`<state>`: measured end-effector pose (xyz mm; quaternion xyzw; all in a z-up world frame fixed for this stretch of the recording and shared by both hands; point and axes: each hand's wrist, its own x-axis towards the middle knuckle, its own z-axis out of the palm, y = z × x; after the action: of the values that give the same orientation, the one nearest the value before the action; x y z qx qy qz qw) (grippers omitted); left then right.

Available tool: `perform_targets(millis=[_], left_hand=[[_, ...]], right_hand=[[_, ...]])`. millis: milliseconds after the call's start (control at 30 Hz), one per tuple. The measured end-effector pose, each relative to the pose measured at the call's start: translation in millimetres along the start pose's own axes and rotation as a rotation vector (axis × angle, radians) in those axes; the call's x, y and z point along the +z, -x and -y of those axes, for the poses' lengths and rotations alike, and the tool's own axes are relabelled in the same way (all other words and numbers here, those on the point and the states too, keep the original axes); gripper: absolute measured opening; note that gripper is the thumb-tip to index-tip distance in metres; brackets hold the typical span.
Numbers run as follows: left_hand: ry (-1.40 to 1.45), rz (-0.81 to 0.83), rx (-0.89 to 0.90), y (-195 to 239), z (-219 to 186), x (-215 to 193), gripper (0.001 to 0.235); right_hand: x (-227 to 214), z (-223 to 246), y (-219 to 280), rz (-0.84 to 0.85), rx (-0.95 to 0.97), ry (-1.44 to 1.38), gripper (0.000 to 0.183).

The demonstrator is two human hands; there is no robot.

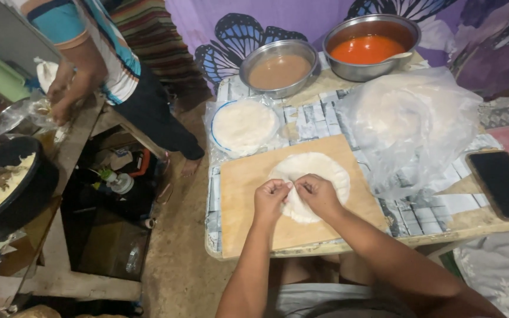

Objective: Separating thin dough wrappers from a stack and placing them on a wooden board, followed by stirring a liquid mixture in a bowl.

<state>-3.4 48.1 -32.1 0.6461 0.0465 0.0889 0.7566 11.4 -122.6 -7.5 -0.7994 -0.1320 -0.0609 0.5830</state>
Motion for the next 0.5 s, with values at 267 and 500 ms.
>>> perform_targets(millis=[267, 500], left_hand=[[0.079, 0.124, 0.052, 11.4, -14.7, 0.7, 0.015], [-0.051, 0.095, 0.112, 9.6, -12.3, 6.3, 0.026]], right_hand=[[5.7, -9.5, 5.2, 0.038, 0.064, -0.21, 0.029], [-12.3, 17.9, 8.6, 0.004, 0.135, -0.21, 0.012]])
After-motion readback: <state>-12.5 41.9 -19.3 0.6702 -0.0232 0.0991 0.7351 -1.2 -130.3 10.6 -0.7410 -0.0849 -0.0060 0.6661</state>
